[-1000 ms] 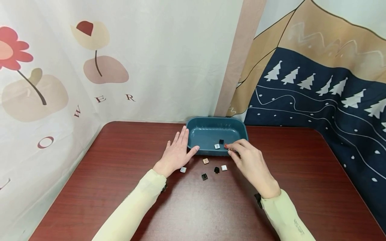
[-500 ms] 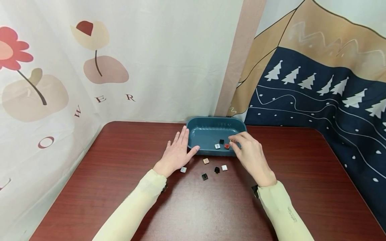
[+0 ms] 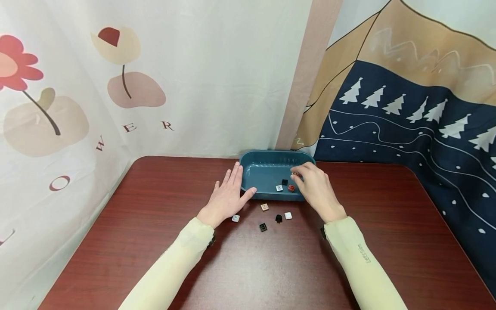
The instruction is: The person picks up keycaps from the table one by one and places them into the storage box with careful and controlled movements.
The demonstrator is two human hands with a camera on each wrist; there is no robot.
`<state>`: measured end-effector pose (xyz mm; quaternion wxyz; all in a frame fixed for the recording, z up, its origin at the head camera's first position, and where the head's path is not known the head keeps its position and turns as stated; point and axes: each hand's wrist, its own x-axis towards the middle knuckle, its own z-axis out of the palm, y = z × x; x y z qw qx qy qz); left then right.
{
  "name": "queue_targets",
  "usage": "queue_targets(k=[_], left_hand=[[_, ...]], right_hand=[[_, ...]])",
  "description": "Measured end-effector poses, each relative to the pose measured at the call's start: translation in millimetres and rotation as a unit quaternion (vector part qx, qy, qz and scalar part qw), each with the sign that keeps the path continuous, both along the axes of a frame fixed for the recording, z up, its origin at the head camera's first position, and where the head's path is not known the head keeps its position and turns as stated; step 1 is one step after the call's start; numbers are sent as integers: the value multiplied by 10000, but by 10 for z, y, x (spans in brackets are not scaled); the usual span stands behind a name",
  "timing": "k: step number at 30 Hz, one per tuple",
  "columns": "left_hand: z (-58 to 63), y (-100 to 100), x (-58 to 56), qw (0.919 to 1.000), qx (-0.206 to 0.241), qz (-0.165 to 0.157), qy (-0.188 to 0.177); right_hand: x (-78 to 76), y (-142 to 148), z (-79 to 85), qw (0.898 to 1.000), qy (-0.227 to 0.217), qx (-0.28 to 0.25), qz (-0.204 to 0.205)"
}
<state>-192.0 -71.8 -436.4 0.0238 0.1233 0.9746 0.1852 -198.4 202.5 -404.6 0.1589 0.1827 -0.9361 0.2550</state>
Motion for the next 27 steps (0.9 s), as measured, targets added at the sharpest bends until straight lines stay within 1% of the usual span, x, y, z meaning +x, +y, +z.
queue_targets(k=[6, 11, 15, 21, 27], left_hand=[[-11, 4, -2, 10000, 68, -8, 13], [-14, 2, 2, 10000, 10, 0, 4], [-10, 2, 5, 10000, 12, 6, 13], [-13, 0, 0, 10000, 19, -3, 6], [-10, -3, 1, 10000, 41, 3, 25]], right_hand=[[-125, -26, -7, 9994, -202, 285, 4], [-198, -53, -47, 9984, -376, 425, -2], [-234, -86, -94, 9975, -501, 498, 37], [-263, -117, -131, 9968, -550, 568, 105], [-303, -121, -111, 9931, -951, 688, -1]])
